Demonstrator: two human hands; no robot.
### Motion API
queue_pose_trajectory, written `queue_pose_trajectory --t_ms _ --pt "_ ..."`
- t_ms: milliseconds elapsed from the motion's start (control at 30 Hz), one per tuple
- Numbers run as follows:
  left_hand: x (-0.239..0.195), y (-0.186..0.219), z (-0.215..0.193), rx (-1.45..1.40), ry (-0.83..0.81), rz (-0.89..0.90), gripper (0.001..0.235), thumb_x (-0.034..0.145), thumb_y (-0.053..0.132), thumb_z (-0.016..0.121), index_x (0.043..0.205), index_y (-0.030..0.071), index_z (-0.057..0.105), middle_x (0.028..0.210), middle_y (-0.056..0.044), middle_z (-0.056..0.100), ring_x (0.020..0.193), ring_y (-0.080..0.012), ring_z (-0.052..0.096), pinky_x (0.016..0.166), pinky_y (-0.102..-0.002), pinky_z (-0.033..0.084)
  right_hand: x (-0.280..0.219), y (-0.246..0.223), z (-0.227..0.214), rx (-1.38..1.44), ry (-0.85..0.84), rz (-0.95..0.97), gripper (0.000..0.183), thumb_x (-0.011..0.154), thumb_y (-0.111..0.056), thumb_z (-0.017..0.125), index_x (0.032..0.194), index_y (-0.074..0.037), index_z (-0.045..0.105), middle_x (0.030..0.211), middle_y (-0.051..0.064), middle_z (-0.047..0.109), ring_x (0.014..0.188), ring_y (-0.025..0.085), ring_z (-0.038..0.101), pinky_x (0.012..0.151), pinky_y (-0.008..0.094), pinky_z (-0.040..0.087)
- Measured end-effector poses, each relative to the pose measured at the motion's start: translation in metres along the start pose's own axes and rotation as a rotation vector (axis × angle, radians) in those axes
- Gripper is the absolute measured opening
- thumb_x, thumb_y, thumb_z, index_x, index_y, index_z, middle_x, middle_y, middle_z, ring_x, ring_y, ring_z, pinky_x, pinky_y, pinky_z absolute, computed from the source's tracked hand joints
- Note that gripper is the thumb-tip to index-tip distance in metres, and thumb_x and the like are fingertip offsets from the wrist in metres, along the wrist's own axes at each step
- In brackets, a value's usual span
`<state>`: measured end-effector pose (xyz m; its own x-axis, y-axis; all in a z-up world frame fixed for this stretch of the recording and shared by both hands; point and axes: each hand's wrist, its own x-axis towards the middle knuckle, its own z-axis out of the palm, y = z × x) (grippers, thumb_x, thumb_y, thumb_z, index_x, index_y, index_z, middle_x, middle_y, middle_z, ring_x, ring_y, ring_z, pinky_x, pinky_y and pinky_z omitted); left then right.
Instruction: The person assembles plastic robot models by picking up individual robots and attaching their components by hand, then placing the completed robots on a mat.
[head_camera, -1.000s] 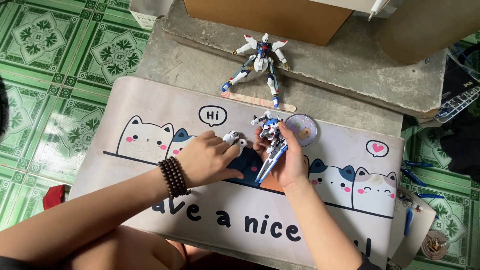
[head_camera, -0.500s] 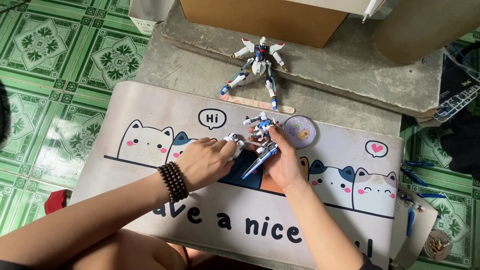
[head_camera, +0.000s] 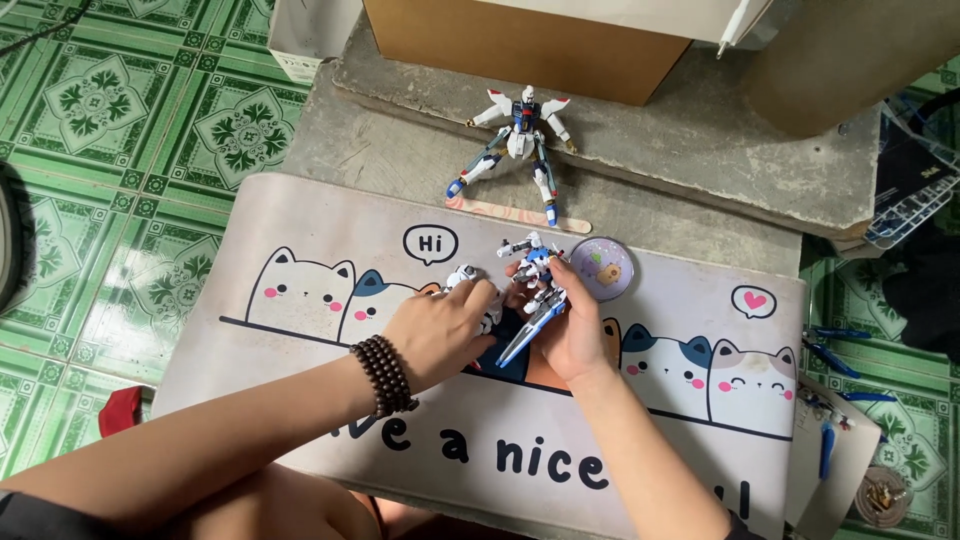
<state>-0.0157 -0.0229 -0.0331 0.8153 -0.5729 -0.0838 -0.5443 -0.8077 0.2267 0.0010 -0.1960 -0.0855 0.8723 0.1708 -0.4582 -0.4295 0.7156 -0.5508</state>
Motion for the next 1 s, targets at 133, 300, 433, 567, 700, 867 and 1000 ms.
queue_pose_trajectory --t_ms 133,300,433,567,700,867,1000 --pt "0.008 -0.010 0.005 -0.110 -0.078 -0.099 0.035 0.079 0.028 0.057 0.101 0.011 0.036 0.090 -0.015 0.058 0.065 -0.0383 0.065 0.054 -0.045 0.054 0.005 -0.001 -0.008 -0.012 0.008 -0.008 0.019 0.087 -0.028 0.058 0.098 -0.012 0.062 0.100 0.022 0.065 0.083 0.025 0.062 0.079 0.035 0.054" --pt "0.001 -0.012 -0.026 -0.939 0.146 -0.120 0.041 0.077 0.020 0.062 0.112 0.004 0.049 0.077 -0.014 0.062 0.067 -0.0314 0.066 0.062 -0.038 0.056 0.002 -0.003 -0.005 0.080 0.077 -0.072 0.014 0.083 -0.017 0.059 0.096 -0.010 0.061 0.100 0.023 0.063 0.083 0.027 0.059 0.079 0.037 0.052" --pt "-0.005 -0.010 -0.035 -1.146 0.133 -0.163 0.036 0.079 0.014 0.061 0.112 0.001 0.052 0.080 -0.016 0.062 0.066 -0.0261 0.066 0.063 -0.036 0.056 0.001 0.002 -0.007 0.031 0.084 -0.119 0.016 0.081 -0.014 0.062 0.097 -0.011 0.063 0.099 0.019 0.065 0.084 0.027 0.060 0.081 0.039 0.052" --pt "-0.009 -0.010 -0.044 -1.096 0.156 -0.119 0.033 0.080 0.012 0.061 0.110 -0.001 0.055 0.081 -0.021 0.063 0.066 -0.0309 0.066 0.063 -0.039 0.057 0.002 0.007 -0.010 -0.038 0.025 -0.189 0.025 0.079 -0.010 0.064 0.103 -0.007 0.060 0.102 0.023 0.064 0.088 0.029 0.061 0.080 0.042 0.052" --pt "-0.012 -0.010 -0.055 -0.954 0.187 -0.031 0.031 0.080 0.012 0.061 0.108 -0.002 0.056 0.084 -0.025 0.064 0.070 -0.0385 0.067 0.063 -0.043 0.057 -0.009 0.005 0.006 -0.133 -0.073 -0.302 0.044 0.078 -0.010 0.068 0.119 -0.003 0.055 0.103 0.025 0.063 0.090 0.029 0.062 0.076 0.040 0.054" --pt "-0.016 -0.006 -0.068 -0.892 0.189 -0.017 0.026 0.081 0.009 0.060 0.104 -0.002 0.058 0.086 -0.025 0.065 0.074 -0.0409 0.067 0.063 -0.045 0.057 -0.005 0.008 -0.006 -0.176 -0.136 -0.334 0.050 0.076 -0.010 0.070 0.122 -0.004 0.053 0.105 0.024 0.063 0.091 0.029 0.063 0.076 0.041 0.056" --pt "-0.015 -0.006 -0.069 -0.807 0.214 0.022 0.021 0.079 0.007 0.059 0.099 0.000 0.058 0.080 -0.023 0.064 0.067 -0.0392 0.065 0.055 -0.042 0.055 -0.006 0.012 -0.008 -0.171 -0.144 -0.346 0.052 0.076 -0.010 0.069 0.124 -0.003 0.051 0.104 0.024 0.062 0.093 0.031 0.063 0.078 0.043 0.055"
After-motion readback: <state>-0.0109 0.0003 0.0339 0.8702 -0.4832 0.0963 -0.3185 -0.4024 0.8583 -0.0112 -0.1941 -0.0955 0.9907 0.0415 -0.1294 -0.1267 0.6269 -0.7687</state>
